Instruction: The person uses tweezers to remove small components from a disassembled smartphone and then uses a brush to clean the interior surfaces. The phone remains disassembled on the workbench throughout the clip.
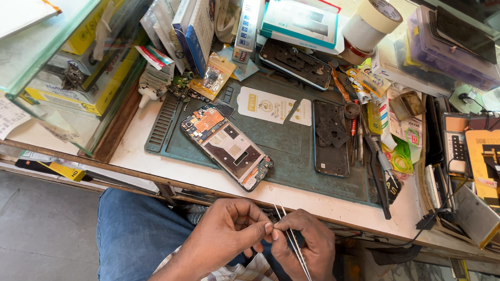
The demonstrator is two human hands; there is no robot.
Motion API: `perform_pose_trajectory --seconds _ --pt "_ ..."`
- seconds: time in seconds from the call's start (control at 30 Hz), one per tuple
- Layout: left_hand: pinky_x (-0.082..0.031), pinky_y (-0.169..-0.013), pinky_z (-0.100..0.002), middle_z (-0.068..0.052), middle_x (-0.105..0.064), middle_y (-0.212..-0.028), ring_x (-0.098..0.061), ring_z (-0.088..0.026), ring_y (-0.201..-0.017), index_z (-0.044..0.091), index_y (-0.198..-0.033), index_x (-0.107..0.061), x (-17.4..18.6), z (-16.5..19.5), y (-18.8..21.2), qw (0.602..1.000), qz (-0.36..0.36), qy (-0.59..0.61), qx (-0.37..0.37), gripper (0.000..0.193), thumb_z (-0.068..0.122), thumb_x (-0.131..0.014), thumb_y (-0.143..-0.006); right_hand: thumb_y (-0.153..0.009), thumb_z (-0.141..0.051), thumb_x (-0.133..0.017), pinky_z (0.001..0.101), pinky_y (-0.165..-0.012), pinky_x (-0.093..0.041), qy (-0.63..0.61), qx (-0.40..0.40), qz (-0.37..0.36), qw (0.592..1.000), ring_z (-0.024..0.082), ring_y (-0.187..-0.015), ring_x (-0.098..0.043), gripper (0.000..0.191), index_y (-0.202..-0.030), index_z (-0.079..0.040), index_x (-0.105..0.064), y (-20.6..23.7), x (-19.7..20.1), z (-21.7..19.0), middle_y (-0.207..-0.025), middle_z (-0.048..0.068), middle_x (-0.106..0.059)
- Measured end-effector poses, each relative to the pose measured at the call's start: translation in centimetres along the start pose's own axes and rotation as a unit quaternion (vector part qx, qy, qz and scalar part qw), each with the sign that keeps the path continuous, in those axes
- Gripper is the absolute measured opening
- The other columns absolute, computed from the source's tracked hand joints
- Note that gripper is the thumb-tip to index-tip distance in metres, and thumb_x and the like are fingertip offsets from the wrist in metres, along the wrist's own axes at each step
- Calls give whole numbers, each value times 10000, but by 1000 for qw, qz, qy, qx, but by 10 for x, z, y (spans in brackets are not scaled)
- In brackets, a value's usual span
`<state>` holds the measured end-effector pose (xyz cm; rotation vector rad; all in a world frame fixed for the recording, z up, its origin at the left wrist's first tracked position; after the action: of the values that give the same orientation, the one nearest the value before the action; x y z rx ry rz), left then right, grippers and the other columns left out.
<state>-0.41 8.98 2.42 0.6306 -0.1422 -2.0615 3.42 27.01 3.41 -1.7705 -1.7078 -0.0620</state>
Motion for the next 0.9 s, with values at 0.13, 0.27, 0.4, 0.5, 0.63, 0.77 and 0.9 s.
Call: perform_pose_trajectory --seconds 0.13,0.27,0.4,0.5,0.63,0.77,0.9 --pt "-538 -526 -223 -65 -795 -799 -677 -76 -630 -27 -907 -738 -1 1 1 1000 1 -6 9 213 185 -727 -905 -896 -199 -761 266 -564 -538 16 -5 -15 1000 104 -661 -694 154 -894 -63 -688 0 2 0 -732 40 -699" --pt "-537 -530 -221 -71 -794 -796 -694 -72 -643 -24 -913 -738 -1 2 2 1000 -4 -8 13 218 194 -727 -911 -902 -234 -755 269 -553 -530 27 -10 -18 999 106 -651 -689 182 -881 -68 -684 0 2 1 -723 39 -690" --pt "-527 -524 -217 -72 -790 -788 -705 -72 -644 -17 -920 -738 -2 0 1 1000 -6 -5 18 206 188 -726 -916 -923 -248 -737 267 -555 -530 4 -8 -28 1000 104 -658 -684 193 -882 -70 -676 -2 3 -1 -737 43 -689" --pt "-534 -516 -222 -69 -780 -780 -684 -77 -627 -19 -924 -735 -4 -3 0 1000 -10 4 4 199 179 -727 -917 -911 -252 -735 261 -531 -489 16 -22 -23 999 93 -632 -646 199 -854 -74 -667 -2 7 -2 -727 41 -665" --pt "-540 -510 -227 -68 -773 -770 -677 -80 -618 -15 -927 -733 -4 -6 -2 1000 -14 17 4 187 172 -725 -914 -916 -247 -736 254 -528 -445 9 -24 -22 999 83 -616 -593 209 -843 -68 -659 -2 10 -1 -724 34 -638" --pt "-537 -509 -226 -65 -776 -764 -662 -77 -602 -4 -925 -729 -3 -4 -1 1000 -7 10 24 175 170 -722 -917 -907 -211 -734 230 -526 -456 17 -3 2 1000 64 -607 -589 167 -856 -74 -651 -8 19 0 -737 16 -648" --pt "-546 -519 -224 -64 -780 -773 -679 -75 -615 -6 -912 -729 1 6 5 1000 17 5 3 144 137 -719 -905 -882 -128 -703 238 -571 -494 80 -30 55 995 85 -654 -596 92 -901 -55 -650 -27 45 4 -780 28 -641"
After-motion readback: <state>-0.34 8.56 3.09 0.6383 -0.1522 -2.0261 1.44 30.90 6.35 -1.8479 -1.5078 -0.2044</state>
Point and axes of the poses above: each hand's wrist, its own y-axis away from the middle knuckle, its own x-axis out of the back of the hand, z = x × y, the point moved 3 cm from there along -y, towards the middle knuckle
